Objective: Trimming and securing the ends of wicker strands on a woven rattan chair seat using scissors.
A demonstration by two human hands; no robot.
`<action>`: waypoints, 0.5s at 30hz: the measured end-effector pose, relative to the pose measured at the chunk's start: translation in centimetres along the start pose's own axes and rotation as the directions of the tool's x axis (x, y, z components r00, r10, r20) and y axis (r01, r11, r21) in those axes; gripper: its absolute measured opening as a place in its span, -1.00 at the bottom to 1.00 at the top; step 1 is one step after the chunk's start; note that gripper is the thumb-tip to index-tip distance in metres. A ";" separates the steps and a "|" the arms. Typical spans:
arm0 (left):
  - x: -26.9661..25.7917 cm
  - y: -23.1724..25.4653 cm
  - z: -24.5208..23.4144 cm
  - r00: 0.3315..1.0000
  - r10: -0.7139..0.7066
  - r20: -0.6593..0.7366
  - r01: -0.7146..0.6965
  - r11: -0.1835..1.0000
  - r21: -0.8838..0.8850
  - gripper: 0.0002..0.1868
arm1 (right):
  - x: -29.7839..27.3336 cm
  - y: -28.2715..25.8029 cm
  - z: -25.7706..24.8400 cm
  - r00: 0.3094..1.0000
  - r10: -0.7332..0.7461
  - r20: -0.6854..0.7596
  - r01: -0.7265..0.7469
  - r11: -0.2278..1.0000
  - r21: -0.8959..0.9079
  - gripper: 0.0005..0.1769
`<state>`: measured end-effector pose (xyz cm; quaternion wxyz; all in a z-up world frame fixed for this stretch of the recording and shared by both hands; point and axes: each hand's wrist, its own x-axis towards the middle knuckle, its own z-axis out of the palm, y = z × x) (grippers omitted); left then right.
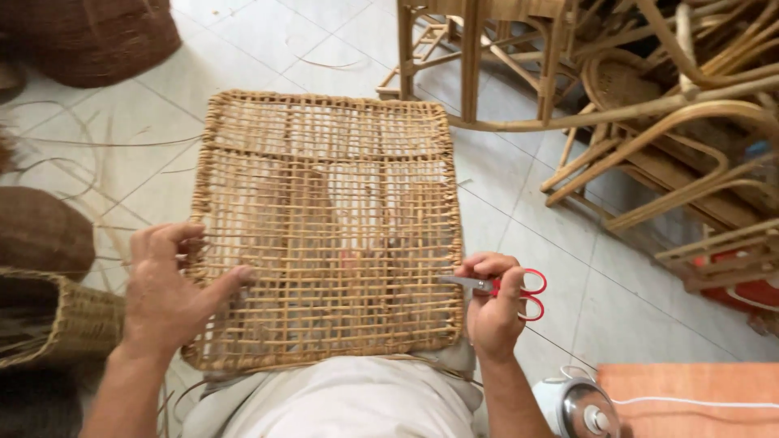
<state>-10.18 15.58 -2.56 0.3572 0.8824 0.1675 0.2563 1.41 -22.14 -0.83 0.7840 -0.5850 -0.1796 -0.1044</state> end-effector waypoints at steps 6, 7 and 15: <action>0.1 -0.5 -0.3 0.992 0.031 0.120 -0.085 0.874 0.479 -0.05 | -2.7 1.4 -3.6 0.992 0.097 -0.079 -0.119 0.928 -0.353 -0.49; 0.0 -1.3 -0.2 0.987 0.115 0.109 -0.158 0.754 0.638 0.02 | -3.2 1.4 -3.6 0.989 0.142 -0.051 -0.151 0.912 -0.382 -0.55; 0.9 3.5 -0.8 0.949 0.196 0.247 -0.314 0.671 0.672 -0.12 | -2.3 0.0 -3.2 0.996 0.089 0.007 -0.083 0.953 -0.291 -0.60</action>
